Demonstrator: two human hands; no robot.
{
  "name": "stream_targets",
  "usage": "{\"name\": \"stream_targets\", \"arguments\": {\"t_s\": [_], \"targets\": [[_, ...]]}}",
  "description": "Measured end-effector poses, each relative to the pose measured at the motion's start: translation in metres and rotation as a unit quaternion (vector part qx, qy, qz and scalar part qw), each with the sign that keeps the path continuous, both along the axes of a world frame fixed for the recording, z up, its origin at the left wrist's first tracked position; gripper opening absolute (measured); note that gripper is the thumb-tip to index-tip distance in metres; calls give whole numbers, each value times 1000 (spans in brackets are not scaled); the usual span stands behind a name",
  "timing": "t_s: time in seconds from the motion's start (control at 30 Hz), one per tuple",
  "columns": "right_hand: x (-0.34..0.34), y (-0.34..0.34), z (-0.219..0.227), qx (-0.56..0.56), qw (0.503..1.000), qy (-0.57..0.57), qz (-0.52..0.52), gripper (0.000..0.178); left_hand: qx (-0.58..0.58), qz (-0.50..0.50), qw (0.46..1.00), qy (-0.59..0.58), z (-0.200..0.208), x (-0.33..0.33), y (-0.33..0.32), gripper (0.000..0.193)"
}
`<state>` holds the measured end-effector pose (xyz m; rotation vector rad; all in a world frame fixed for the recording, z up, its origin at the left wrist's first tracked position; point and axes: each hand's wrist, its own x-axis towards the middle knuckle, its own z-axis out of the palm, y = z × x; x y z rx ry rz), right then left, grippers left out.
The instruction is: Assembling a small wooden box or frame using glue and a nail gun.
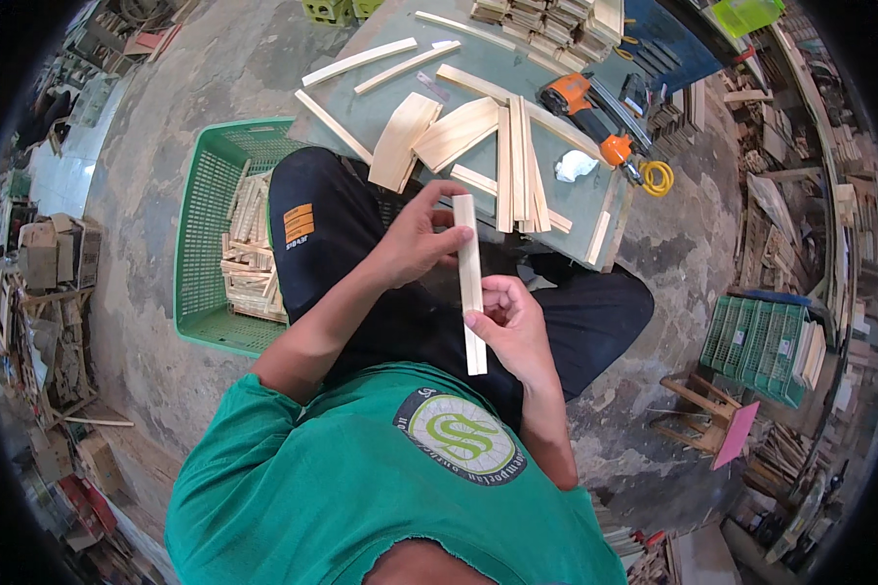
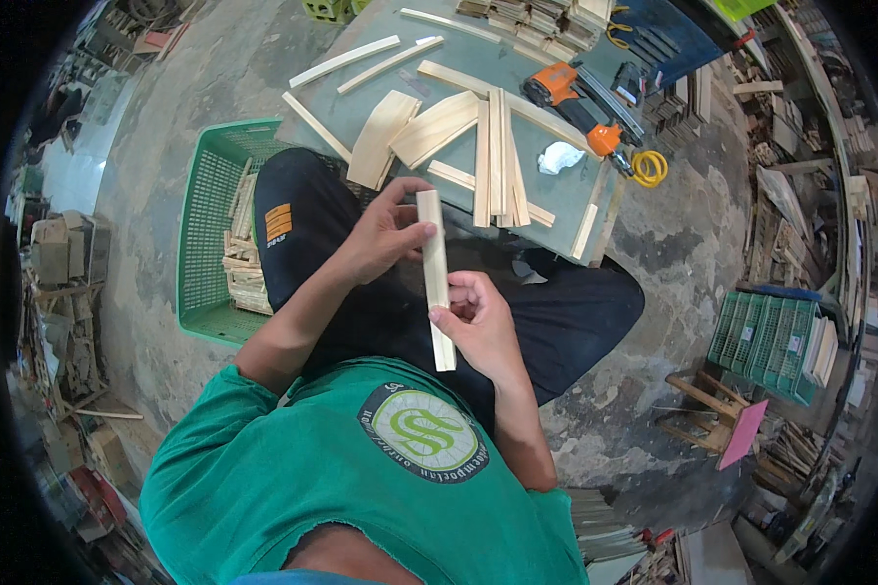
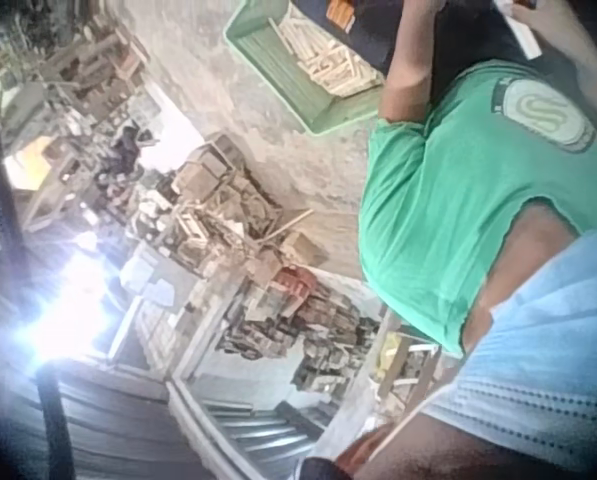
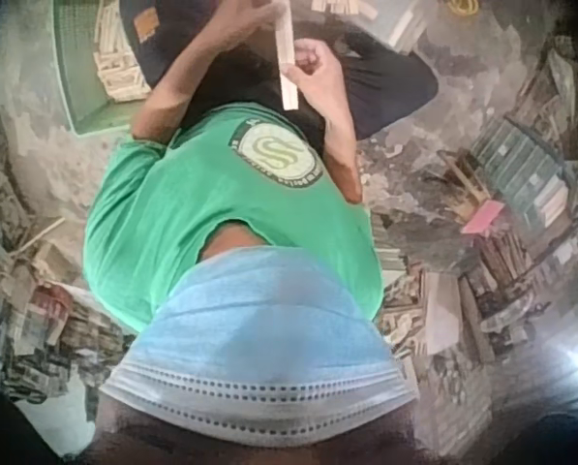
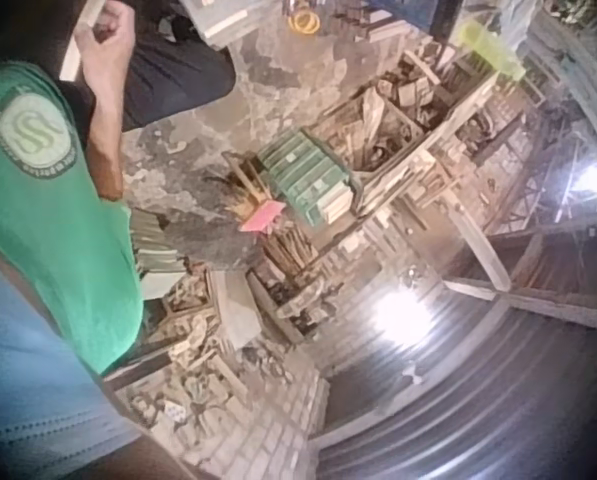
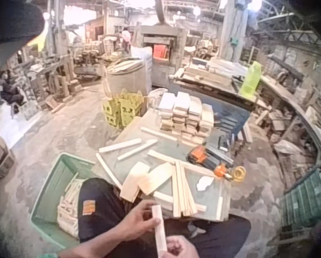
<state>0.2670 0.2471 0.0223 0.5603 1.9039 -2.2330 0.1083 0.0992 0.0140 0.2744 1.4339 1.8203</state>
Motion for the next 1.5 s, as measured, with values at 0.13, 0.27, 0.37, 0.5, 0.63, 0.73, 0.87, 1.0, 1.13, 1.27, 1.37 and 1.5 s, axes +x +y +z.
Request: {"name": "stream_targets", "arguments": {"t_s": [0.13, 0.27, 0.37, 0.5, 0.63, 0.73, 0.87, 1.0, 1.13, 1.27, 1.37, 1.5], "targets": [[-25, 3, 4, 3, 999, 4, 48, 45, -16, 42, 999, 0, 0, -12, -18, 46], [-94, 31, 7, 354, 933, 60, -42, 59, 23, 107, 994, 8, -7, -33, -46, 49], [-147, 58, -12, 526, 844, 88, -61, 68, 34, 165, 986, 9, 3, -53, -71, 48], [-187, 60, -17, 582, 803, -127, 20, 90, 81, 230, 970, 7, -7, -80, -115, 46], [-204, 64, -31, 584, 791, -180, 18, 96, 222, 252, 940, -57, -23, -91, -136, 48], [-206, 73, -40, 568, 808, -156, 20, 86, 245, 258, 933, -52, -26, -92, -140, 47], [-203, 85, -44, 520, 851, -80, -6, 59, 268, 233, 932, -70, -24, -95, -142, 49], [-222, 82, -26, 247, 968, -2, -43, 38, 283, 232, 926, -94, -27, -98, -141, 55], [-268, 47, 8, -9, 996, -61, -66, 28, 292, 235, 921, -106, -28, -99, -144, 57], [-331, 17, -5, -100, 990, -93, -21, 35, 326, 224, 908, -135, -39, -99, -145, 54], [-378, -4, -23, -140, 983, -117, 0, 27, 310, 232, 914, -124, -44, -98, -148, 60], [-396, -53, -18, -114, 984, -119, 62, 26, 326, 222, 911, -123, -44, -99, -149, 64]]}}
